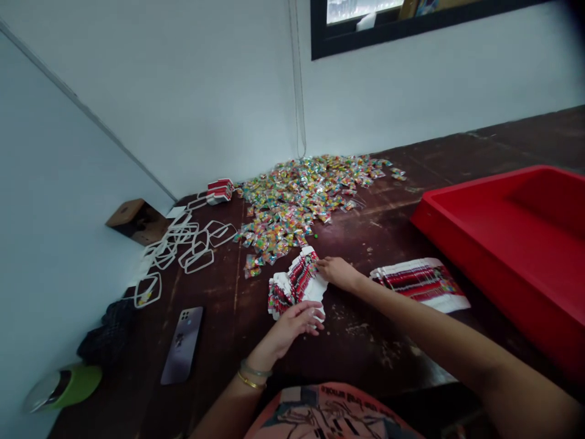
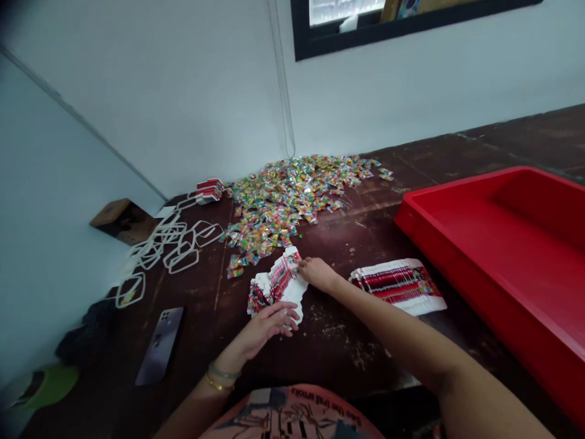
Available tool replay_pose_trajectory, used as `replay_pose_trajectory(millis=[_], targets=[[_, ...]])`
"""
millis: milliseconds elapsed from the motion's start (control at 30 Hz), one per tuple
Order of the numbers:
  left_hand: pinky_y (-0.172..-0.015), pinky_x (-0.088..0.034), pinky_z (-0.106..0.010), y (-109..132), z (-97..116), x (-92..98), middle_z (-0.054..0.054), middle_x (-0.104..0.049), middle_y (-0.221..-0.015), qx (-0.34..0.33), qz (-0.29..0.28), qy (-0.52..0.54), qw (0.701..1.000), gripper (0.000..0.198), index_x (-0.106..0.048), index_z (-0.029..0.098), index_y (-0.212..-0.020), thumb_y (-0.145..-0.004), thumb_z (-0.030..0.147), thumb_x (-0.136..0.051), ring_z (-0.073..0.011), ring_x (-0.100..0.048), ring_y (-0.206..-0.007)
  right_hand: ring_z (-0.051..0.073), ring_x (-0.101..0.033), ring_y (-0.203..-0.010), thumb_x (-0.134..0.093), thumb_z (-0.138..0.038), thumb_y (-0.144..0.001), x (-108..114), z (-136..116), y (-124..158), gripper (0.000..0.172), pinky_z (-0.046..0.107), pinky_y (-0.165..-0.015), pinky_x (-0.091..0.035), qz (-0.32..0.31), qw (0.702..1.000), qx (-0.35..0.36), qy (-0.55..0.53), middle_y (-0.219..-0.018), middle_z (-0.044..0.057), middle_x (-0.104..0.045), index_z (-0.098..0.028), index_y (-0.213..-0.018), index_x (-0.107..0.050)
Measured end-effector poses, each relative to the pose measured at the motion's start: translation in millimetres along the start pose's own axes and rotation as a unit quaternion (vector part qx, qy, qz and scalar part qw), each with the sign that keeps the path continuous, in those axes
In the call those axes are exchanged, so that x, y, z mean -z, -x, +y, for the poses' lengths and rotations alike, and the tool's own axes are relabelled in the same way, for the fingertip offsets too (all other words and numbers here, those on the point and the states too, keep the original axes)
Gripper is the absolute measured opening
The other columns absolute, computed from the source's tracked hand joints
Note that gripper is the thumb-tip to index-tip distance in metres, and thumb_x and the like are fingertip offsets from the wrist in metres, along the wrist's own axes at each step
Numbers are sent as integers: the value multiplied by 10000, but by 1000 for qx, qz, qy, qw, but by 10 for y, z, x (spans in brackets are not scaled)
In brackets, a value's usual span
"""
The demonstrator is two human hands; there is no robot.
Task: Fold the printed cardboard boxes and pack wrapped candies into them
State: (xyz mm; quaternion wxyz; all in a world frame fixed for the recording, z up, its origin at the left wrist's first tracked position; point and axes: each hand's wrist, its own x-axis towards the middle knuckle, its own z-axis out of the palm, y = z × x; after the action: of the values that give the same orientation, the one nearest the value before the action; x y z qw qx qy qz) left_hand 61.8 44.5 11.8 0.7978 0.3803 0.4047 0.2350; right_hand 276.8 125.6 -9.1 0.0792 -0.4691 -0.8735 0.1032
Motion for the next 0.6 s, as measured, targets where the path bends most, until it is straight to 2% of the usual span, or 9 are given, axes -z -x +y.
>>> replay_pose_trajectory(millis=[100,167,233,333,433,500,533,600], targets=[[-846,-448,-365,-76,33,8,-126,-644,-1072,-32,14,116,993,425,-581,149,-1126,-799,415,-636,-212,-621,-944,222,-626,-880,-519,-144,-894,108,-332,268,191,327,-800,-465,11,1000,14,1,-1012,129,-697,-133,-999,-678],[-825,-459,-356,-110,24,-8,-91,-667,-981,-35,32,158,986,334,-605,154,-1028,-742,311,-673,-205,-630,-903,224,-597,-960,-533,-185,-896,166,-564,476,210,353,-871,-445,44,997,53,-38,-1102,97,-676,-186,-1063,-661],[-758,-471,-334,-113,-10,-57,-58,-673,-825,-9,42,149,988,264,-613,139,-902,-647,174,-673,-191,-642,-785,241,-553,-1042,-545,-226,-894,206,-719,627,261,404,-926,-415,96,989,45,-104,-1186,82,-638,-236,-1141,-629],[-699,-475,-337,-55,-76,-182,-58,-673,-709,42,30,109,993,276,-606,124,-835,-560,103,-599,-196,-645,-681,260,-510,-1084,-594,-246,-865,240,-767,685,251,435,-920,-409,146,968,-24,-201,-1197,79,-615,-257,-1113,-628],[-633,-458,-300,19,-131,-314,-64,-676,-663,61,8,78,995,297,-611,121,-791,-502,97,-547,-186,-631,-621,242,-522,-1069,-681,-241,-790,241,-729,651,137,388,-901,-429,136,933,-48,-329,-1171,78,-601,-210,-910,-622],[-560,-416,-258,43,-161,-385,-52,-661,-616,66,-1,61,996,268,-612,121,-727,-473,98,-531,-154,-590,-551,223,-537,-1059,-711,-255,-759,227,-733,656,170,351,-880,-441,124,903,-57,-407,-1181,82,-585,-190,-818,-566],[-533,-393,-245,46,-175,-415,-45,-652,-594,68,0,56,996,256,-611,121,-703,-462,99,-526,-141,-567,-526,220,-536,-1063,-716,-266,-756,221,-749,670,192,345,-879,-436,123,896,-63,-422,-1178,82,-585,-188,-789,-544],[-509,-366,-231,44,-202,-464,-31,-636,-560,68,21,54,996,245,-614,124,-678,-451,104,-522,-125,-536,-503,235,-507,-1100,-723,-307,-752,214,-804,717,228,374,-918,-390,139,905,-80,-393,-1145,78,-604,-186,-754,-530]])
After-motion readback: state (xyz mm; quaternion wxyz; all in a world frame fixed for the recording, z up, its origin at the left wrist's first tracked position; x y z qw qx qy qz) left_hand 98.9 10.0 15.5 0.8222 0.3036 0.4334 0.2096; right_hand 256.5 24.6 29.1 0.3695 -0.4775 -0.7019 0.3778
